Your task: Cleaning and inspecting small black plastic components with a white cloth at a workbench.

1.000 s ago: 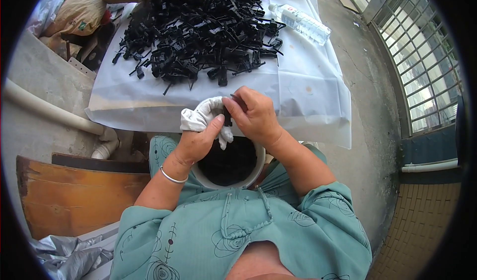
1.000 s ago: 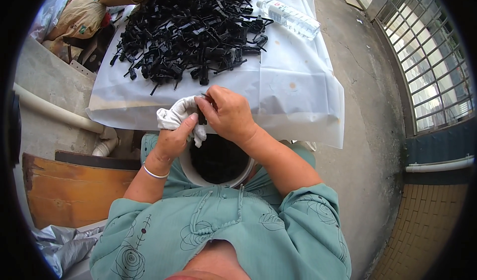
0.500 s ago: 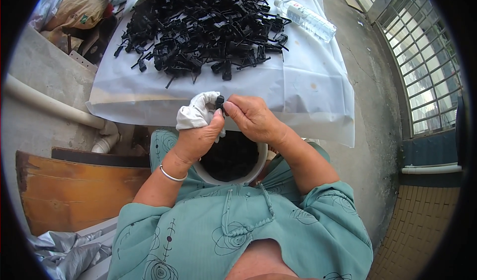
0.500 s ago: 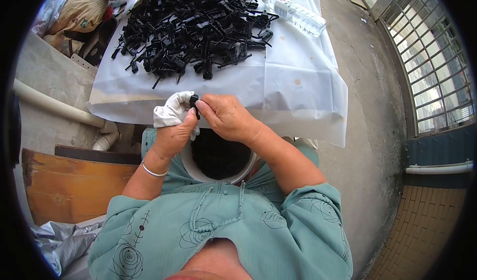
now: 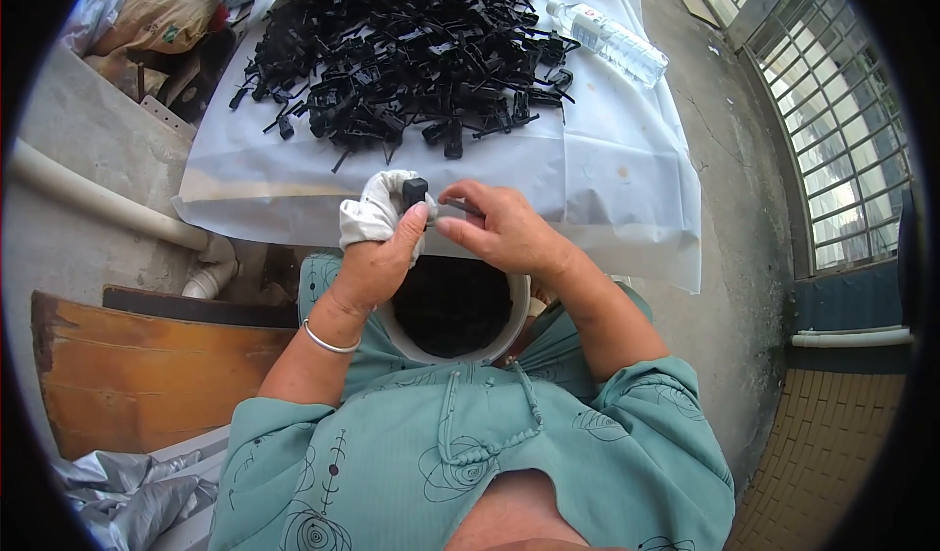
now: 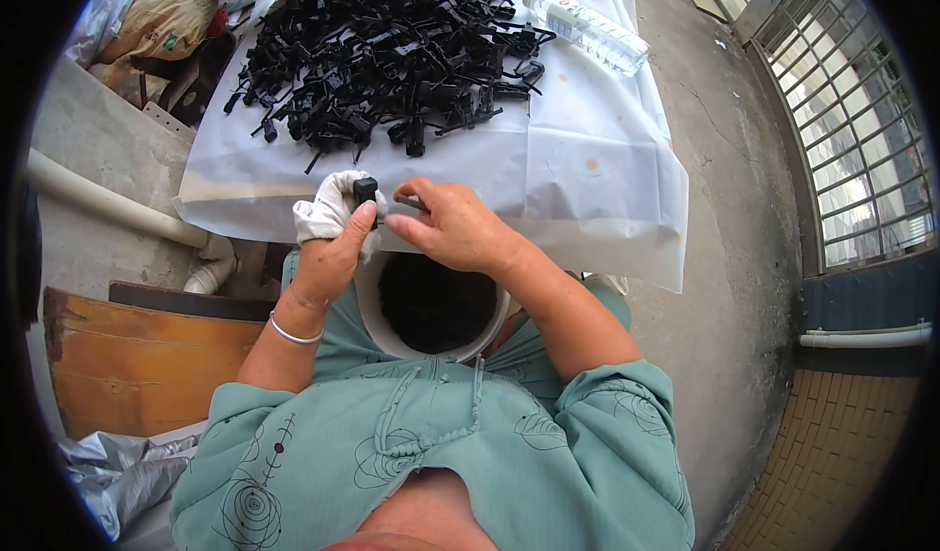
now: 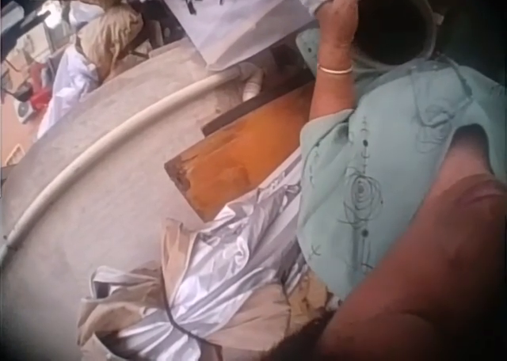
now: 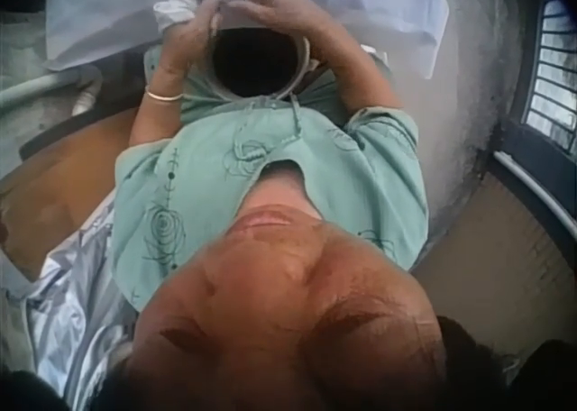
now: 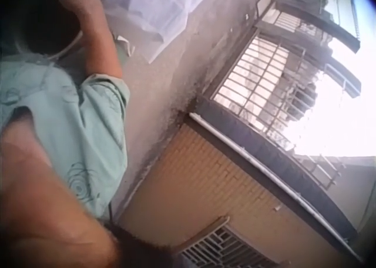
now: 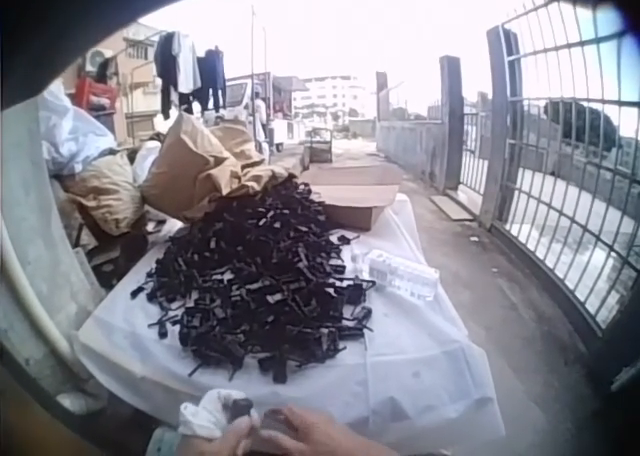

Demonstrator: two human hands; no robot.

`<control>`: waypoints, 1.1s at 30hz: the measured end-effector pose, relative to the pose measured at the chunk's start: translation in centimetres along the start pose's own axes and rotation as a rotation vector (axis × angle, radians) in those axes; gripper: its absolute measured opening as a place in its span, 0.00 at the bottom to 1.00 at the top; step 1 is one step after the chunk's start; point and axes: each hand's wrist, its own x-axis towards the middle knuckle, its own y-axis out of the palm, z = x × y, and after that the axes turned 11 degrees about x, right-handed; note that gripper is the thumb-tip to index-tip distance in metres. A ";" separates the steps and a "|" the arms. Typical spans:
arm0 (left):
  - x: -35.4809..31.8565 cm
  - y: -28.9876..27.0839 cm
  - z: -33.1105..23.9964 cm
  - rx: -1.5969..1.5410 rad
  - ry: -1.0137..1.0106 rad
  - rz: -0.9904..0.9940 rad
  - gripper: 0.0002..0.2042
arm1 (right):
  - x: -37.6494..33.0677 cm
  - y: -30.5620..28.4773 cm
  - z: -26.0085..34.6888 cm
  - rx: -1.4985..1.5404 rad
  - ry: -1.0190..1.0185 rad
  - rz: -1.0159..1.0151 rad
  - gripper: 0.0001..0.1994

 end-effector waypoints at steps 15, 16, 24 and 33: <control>0.0 0.1 -1.9 -0.075 -0.216 0.241 0.13 | 0.2 0.6 -0.9 0.221 -0.158 -0.124 0.07; 0.1 0.2 -1.5 0.083 -0.092 0.210 0.13 | 0.3 0.6 -1.1 0.221 -0.159 -0.125 0.07; -0.2 -0.5 -1.4 -0.231 -0.437 0.232 0.14 | 0.1 0.4 -0.7 0.189 -0.096 -0.034 0.06; -0.1 0.0 0.0 0.181 0.006 0.152 0.14 | 0.2 1.1 0.0 0.168 -0.182 -0.055 0.10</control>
